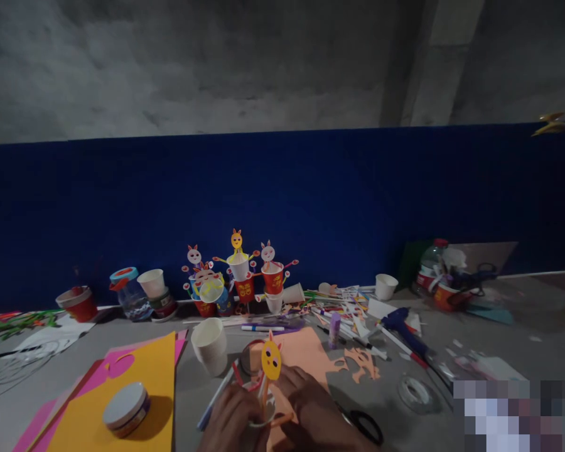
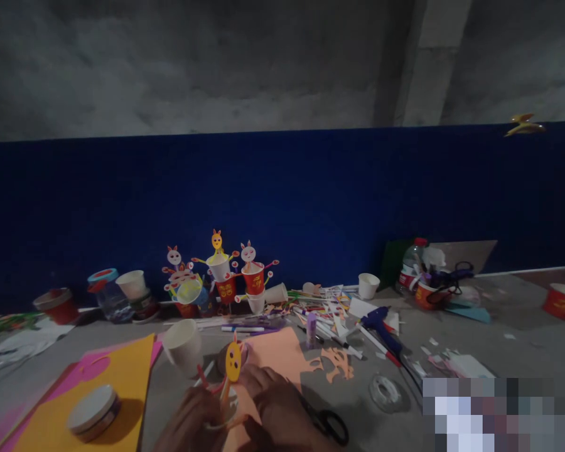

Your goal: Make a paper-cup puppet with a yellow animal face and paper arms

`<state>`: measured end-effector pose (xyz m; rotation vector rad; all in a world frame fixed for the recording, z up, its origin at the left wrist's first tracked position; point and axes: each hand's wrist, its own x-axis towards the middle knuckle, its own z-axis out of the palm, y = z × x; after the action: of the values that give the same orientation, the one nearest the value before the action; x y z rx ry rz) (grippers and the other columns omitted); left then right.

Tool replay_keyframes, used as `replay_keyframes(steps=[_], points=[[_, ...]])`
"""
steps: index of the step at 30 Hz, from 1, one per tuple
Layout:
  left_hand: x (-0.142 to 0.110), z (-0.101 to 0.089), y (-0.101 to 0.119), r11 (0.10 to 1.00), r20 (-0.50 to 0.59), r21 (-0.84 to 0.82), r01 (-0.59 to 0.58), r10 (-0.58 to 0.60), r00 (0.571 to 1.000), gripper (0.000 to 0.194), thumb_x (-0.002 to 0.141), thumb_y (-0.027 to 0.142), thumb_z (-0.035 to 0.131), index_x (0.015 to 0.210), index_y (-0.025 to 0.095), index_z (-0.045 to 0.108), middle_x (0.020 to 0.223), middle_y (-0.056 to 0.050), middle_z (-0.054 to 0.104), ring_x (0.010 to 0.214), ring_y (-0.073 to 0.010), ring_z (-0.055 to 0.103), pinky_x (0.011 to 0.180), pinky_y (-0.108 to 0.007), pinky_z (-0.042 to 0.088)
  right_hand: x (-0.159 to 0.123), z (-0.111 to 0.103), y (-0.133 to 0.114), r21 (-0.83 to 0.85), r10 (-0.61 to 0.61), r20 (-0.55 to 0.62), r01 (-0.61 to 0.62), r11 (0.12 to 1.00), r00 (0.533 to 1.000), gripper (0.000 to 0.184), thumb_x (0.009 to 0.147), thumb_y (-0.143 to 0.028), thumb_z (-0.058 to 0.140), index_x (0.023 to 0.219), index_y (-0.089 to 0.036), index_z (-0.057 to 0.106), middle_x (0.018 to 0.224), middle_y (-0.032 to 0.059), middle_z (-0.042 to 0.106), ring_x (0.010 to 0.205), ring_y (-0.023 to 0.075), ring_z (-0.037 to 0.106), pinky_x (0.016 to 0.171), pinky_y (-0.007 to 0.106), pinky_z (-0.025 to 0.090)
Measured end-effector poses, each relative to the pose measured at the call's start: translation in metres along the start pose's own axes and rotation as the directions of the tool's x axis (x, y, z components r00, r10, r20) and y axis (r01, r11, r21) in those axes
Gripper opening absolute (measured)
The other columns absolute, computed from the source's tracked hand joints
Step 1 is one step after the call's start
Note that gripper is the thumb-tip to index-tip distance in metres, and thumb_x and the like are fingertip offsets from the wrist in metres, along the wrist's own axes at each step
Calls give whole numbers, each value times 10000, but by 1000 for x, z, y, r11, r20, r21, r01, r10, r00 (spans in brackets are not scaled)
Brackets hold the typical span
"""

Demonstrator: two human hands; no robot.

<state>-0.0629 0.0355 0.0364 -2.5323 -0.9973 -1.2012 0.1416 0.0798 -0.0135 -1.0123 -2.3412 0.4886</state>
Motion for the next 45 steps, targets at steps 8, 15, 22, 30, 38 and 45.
replay_keyframes(steps=[8, 15, 22, 30, 38, 45], points=[[23, 18, 21, 998, 4, -52, 47, -47, 999, 244, 789, 48, 587, 850, 254, 471, 773, -1, 657, 735, -182, 653, 653, -277, 554, -22, -12, -12, 627, 284, -282, -48, 778, 916, 245, 719, -254, 587, 963, -264, 574, 889, 21, 652, 824, 220, 637, 760, 318, 532], [28, 26, 24, 991, -28, -91, 94, -97, 995, 240, 793, 44, 598, 845, 251, 489, 767, 2, 646, 720, -186, 642, 637, -277, 534, -28, -4, -6, 735, 385, -365, 8, 678, 848, 169, 763, -308, 609, 904, -248, 537, 837, 13, 566, 682, 171, 556, 627, 281, 483], [26, 33, 27, 991, -12, -61, 123, -124, 992, 266, 781, 33, 607, 843, 255, 476, 767, 13, 646, 733, -182, 645, 665, -273, 536, -37, 12, -4, 816, 336, -364, 123, 565, 869, 167, 874, -378, 650, 944, -239, 593, 863, 4, 543, 709, 154, 535, 636, 260, 468], [29, 35, 39, 988, -46, -61, 139, -142, 989, 220, 808, 48, 539, 830, 256, 472, 754, 6, 651, 716, -185, 628, 649, -274, 519, -42, 15, -8, 874, 424, -339, 114, 473, 840, 280, 860, -508, 686, 916, -243, 614, 808, -4, 549, 655, 141, 510, 584, 245, 422], [26, 42, 40, 987, -42, -43, 156, -158, 987, 240, 759, 35, 546, 816, 255, 468, 738, 5, 638, 703, -198, 614, 641, -299, 505, -46, 11, -6, 904, 378, -238, 62, 422, 895, 285, 859, -523, 676, 937, -255, 614, 793, -6, 524, 632, 150, 502, 549, 252, 454], [24, 48, 39, 991, -34, -45, 127, -128, 991, 274, 715, 11, 517, 831, 254, 468, 750, -2, 637, 719, -210, 620, 671, -334, 520, -50, 3, -3, 848, 320, -256, 53, 528, 912, 243, 880, -474, 667, 958, -244, 665, 838, 17, 588, 685, 160, 555, 623, 267, 458]])
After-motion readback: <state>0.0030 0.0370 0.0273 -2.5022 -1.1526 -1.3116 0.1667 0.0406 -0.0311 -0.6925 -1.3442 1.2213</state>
